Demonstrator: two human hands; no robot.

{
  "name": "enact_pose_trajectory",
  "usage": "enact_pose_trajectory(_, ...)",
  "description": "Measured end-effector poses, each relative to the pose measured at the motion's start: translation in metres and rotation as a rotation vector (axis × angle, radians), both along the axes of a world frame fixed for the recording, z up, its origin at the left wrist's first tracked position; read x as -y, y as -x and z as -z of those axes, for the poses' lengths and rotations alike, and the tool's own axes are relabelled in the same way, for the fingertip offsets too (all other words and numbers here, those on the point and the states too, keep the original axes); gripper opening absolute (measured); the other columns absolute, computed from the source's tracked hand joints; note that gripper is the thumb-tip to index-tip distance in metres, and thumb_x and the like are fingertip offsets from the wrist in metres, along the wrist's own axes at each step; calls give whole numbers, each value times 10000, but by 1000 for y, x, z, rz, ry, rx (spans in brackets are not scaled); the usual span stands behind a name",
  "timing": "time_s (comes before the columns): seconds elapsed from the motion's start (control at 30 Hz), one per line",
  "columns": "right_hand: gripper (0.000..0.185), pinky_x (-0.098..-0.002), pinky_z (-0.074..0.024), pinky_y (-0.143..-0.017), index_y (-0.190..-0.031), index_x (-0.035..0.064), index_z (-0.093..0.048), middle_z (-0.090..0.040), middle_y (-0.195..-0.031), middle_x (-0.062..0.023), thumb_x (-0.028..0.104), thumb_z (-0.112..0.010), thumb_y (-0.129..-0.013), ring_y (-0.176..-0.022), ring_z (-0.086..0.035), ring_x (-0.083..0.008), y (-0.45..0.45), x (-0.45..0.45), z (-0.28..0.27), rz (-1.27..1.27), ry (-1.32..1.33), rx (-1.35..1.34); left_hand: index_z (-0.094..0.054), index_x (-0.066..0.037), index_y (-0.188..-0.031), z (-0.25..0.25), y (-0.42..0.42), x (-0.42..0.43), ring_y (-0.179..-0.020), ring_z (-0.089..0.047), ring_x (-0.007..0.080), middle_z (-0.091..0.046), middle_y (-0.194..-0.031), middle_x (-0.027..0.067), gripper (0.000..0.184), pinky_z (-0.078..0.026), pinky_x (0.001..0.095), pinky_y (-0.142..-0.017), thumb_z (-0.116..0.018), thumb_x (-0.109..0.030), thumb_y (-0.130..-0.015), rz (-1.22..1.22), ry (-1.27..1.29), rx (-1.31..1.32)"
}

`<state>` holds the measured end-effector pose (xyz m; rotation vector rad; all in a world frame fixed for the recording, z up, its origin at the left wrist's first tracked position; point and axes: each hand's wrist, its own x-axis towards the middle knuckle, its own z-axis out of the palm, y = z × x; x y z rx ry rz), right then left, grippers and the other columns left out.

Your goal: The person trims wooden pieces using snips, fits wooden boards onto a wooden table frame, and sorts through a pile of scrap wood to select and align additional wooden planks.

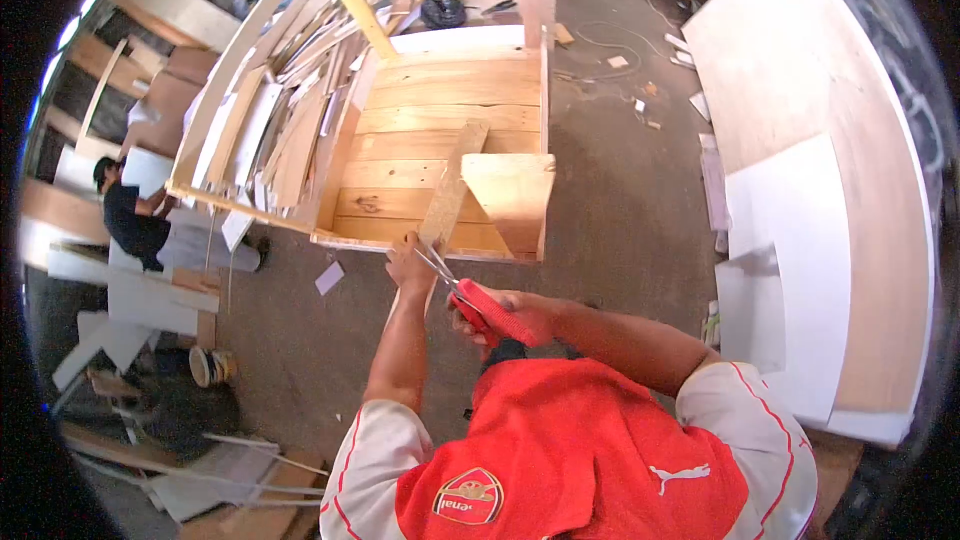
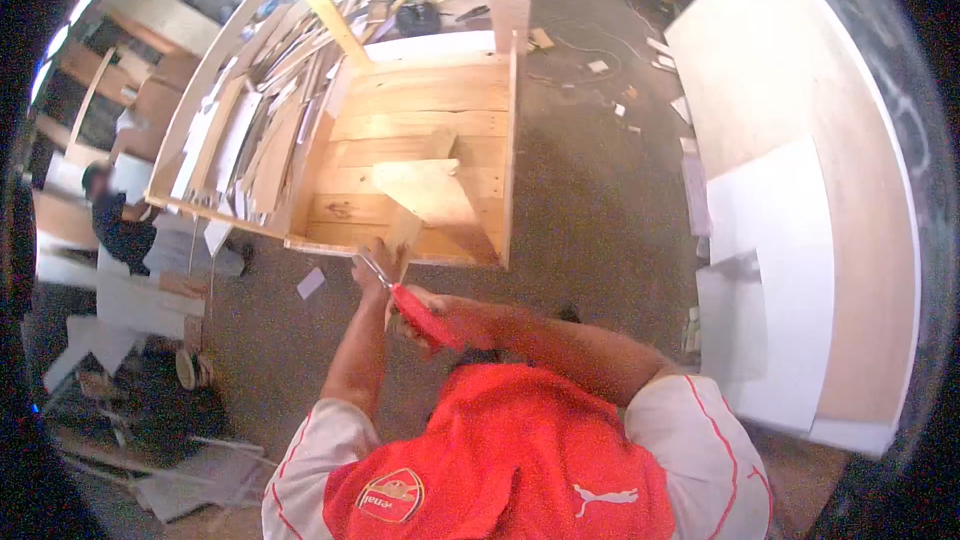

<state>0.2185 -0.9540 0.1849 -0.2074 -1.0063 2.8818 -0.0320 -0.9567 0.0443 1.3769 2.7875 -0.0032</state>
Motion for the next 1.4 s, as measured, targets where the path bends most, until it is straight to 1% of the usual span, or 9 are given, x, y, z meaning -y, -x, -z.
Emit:
enact_pose_trajectory(0.13, 669, -304, -490, -689, -1253, 148, -498, -548, -971, -19, 625, -708, -834, -832, -552, -126, -51, -4, 26, -102, 150, 37, -651, -79, -1206, 9, -12, 10, -1032, -650, 372, -666, -1124, 199, 565, -532, 517, -805, -641, -563, -916, 21, -263, -233)
enact_pose_trajectory(0.23, 713, -297, -484, -747, -1260, 138, -475, -522, -986, -17, 570, -778, -780, -867, -544, -141, -94, -22, 31, -37, -35, -38, -685, -16, -1163, -42, -61, 15, -973, -680, 305, -710, -1053, 180, 634, -522, 488, -855, -515, -603, -994, -195, -726, 967)
enact_pose_trajectory(0.3, 778, -305, -493, -786, -1282, 106, -456, -505, -999, -19, 554, -811, -756, -883, -552, -158, -111, -37, 44, 34, -255, 30, -696, 35, -1161, -52, -120, 41, -925, -691, 237, -733, -991, 143, 729, -520, 430, -869, -378, -611, -1047, -166, -955, 1355)
enact_pose_trajectory(0.43, 744, -282, -430, -788, -1313, 94, -470, -523, -1055, 4, 514, -767, -774, -926, -527, -132, -125, -47, 24, -7, -436, 245, -666, 19, -1265, -103, -238, 63, -927, -673, 178, -725, -1015, 95, 677, -521, 333, -827, -387, -563, -1062, -39, -1047, 1544)
enact_pose_trajectory(0.77, 553, -314, -473, -873, -1290, 47, -543, -573, -1067, -40, 263, -686, -801, -955, -558, -172, -139, -31, 2, -56, -358, 271, -708, 45, -1152, -117, -260, 61, -980, -622, 128, -706, -1133, 109, 393, -487, 291, -859, -555, -305, -1056, -188, -992, 1568)
enact_pose_trajectory(1.0, 739, -274, -463, -863, -1402, 72, -495, -569, -1051, -21, 124, -674, -688, -953, -556, -134, -167, -33, -37, 28, -356, 259, -499, 36, -1370, -147, -247, 62, -1157, -549, 177, -585, -1256, 98, 448, -426, 338, -1025, -595, -240, -1029, 57, -1036, 1390)
enact_pose_trajectory(1.2, 630, -350, -454, -936, -1350, 50, -491, -559, -1086, -46, 151, -771, -794, -1024, -559, -189, -181, -40, -157, 443, -1177, 502, -416, 26, -1403, -217, -180, 18, -1292, -474, 264, -507, -1363, 168, 828, -346, 393, -1123, -892, -214, -769, 325, -1336, 645)
enact_pose_trajectory(1.33, 550, -431, -479, -895, -1283, 23, -506, -587, -1066, -140, 152, -765, -815, -1033, -599, -327, -174, -61, -211, 662, -2164, 568, -465, 3, -1342, -256, -152, -41, -1240, -535, 227, -579, -1288, 151, 834, -419, 417, -1082, -947, -163, -683, 650, -1320, 938)
enact_pose_trajectory(1.4, 492, -443, -477, -892, -1217, 32, -519, -589, -1071, -166, 158, -762, -808, -1046, -591, -361, -170, -70, -223, 695, -2261, 665, -531, -3, -1257, -264, -149, -53, -1127, -602, 190, -637, -1183, 118, 713, -497, 386, -991, -939, -96, -681, 752, -1225, 1199)
